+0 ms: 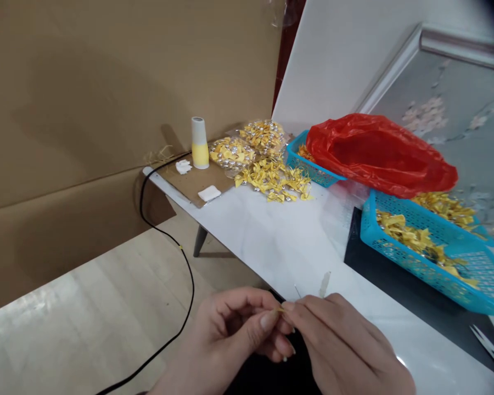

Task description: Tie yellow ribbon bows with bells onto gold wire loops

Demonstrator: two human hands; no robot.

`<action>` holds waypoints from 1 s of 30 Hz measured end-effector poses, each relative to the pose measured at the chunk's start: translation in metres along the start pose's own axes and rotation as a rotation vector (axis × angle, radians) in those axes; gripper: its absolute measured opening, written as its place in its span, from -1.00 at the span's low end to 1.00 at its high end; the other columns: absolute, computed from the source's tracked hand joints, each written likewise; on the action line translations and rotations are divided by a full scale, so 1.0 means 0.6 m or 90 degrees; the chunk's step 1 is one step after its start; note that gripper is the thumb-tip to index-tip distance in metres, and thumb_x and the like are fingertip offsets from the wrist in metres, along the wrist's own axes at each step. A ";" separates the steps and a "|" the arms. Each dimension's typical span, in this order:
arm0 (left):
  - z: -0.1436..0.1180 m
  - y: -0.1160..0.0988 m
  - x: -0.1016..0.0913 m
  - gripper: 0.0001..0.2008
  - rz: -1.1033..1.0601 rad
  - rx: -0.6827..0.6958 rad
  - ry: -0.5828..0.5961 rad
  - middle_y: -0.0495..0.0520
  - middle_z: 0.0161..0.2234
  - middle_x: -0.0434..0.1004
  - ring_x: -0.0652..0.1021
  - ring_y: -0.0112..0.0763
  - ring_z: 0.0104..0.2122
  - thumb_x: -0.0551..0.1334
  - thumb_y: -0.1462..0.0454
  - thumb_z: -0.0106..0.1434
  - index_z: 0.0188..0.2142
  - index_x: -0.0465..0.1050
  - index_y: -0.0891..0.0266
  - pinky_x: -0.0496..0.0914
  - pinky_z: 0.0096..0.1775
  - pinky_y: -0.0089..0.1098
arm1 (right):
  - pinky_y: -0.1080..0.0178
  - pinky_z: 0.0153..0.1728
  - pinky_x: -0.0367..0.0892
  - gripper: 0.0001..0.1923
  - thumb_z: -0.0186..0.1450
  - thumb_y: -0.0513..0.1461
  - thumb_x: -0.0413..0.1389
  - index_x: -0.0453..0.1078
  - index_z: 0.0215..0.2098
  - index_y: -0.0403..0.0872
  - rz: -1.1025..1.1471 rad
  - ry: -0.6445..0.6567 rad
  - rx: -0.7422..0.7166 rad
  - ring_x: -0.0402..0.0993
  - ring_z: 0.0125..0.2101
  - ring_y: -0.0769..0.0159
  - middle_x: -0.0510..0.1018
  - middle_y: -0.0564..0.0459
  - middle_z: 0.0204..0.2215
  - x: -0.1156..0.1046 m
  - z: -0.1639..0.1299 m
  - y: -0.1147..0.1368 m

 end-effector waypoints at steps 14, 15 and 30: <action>0.003 0.005 -0.004 -0.85 -0.005 -0.004 -0.021 0.04 -0.49 0.65 0.59 -0.53 -0.48 0.33 0.26 0.30 -0.36 0.62 0.31 0.51 -0.36 -0.58 | 0.24 -0.33 0.45 -0.80 0.43 -0.39 0.04 0.49 -0.28 -0.14 -0.015 -0.040 0.043 0.56 -0.46 0.35 0.62 0.06 -0.45 0.001 -0.009 0.000; 0.003 0.005 -0.004 -0.85 -0.004 -0.004 -0.024 0.04 -0.49 0.66 0.60 -0.53 -0.48 0.34 0.26 0.30 -0.36 0.62 0.31 0.51 -0.36 -0.58 | 0.24 -0.33 0.46 -0.83 0.41 -0.39 0.07 0.50 -0.26 -0.14 -0.010 -0.033 0.034 0.56 -0.44 0.34 0.63 0.06 -0.44 0.002 -0.009 0.000; 0.004 0.005 0.006 -0.58 0.161 0.030 -0.038 -0.11 -0.63 0.34 0.36 -0.61 -0.66 0.32 -0.07 0.20 -0.40 0.40 0.26 0.22 -0.60 -0.60 | 0.21 -0.29 0.51 -0.90 0.25 -0.22 0.27 0.57 -0.26 -0.05 -0.114 -0.006 -0.109 0.65 -0.39 0.25 0.69 0.12 -0.37 0.006 -0.046 -0.007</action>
Point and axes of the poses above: each hand's wrist, its own z-axis towards the middle knuckle, its own x-axis out of the palm, y = z × x, the point moved 6 cm from there along z, towards the middle knuckle
